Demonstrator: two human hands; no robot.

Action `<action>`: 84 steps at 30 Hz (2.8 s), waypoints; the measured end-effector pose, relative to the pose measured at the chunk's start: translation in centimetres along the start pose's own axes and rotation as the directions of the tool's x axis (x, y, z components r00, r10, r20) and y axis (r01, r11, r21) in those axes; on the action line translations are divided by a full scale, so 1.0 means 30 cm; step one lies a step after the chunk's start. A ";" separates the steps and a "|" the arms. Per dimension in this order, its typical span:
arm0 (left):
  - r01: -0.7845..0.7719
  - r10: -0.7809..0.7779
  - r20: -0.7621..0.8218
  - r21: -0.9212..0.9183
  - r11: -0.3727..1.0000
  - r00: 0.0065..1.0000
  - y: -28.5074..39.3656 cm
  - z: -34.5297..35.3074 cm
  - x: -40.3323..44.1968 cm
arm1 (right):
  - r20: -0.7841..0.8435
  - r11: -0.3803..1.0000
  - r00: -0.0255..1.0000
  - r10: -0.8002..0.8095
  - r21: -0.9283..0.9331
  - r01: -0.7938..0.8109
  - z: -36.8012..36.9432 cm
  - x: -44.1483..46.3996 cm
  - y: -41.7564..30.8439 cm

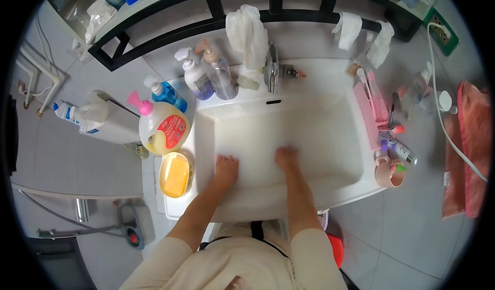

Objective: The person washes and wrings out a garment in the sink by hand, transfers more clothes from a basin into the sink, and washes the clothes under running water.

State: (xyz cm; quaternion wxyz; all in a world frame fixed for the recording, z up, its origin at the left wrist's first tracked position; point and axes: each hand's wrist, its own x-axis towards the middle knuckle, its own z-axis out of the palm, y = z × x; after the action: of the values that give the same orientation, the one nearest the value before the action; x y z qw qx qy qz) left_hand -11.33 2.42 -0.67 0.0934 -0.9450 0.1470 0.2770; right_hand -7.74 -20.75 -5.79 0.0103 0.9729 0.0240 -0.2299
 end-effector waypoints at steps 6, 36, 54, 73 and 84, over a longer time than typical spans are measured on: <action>-0.064 0.064 0.088 0.001 0.998 0.994 -0.015 -0.095 -0.060 | 0.050 0.997 0.999 -0.003 0.074 -0.001 -0.032 -0.003 0.003; -0.059 0.063 0.038 -0.103 0.993 0.997 -0.019 -0.054 -0.039 | 0.061 0.990 0.998 -0.008 0.141 0.000 -0.071 -0.031 -0.009; -0.047 0.055 0.079 -0.101 0.994 0.995 -0.019 -0.055 -0.028 | 0.044 0.999 0.999 -0.002 0.049 0.000 -0.063 -0.020 -0.011; -0.128 0.099 -0.168 -0.176 0.976 0.981 -0.027 0.020 -0.065 | -0.356 0.942 0.925 0.131 0.336 -0.004 -0.100 -0.175 -0.013; -0.171 0.184 -0.008 -0.409 0.896 0.983 -0.045 -0.015 -0.225 | -0.372 0.955 0.882 0.290 0.173 -0.241 -0.157 -0.399 -0.038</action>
State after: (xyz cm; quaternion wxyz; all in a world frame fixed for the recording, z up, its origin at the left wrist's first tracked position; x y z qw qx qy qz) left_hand -16.09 5.08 3.53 -0.1290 -0.9218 0.1703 0.3235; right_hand -16.37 -19.97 3.78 -0.0226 0.9918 -0.1224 -0.0274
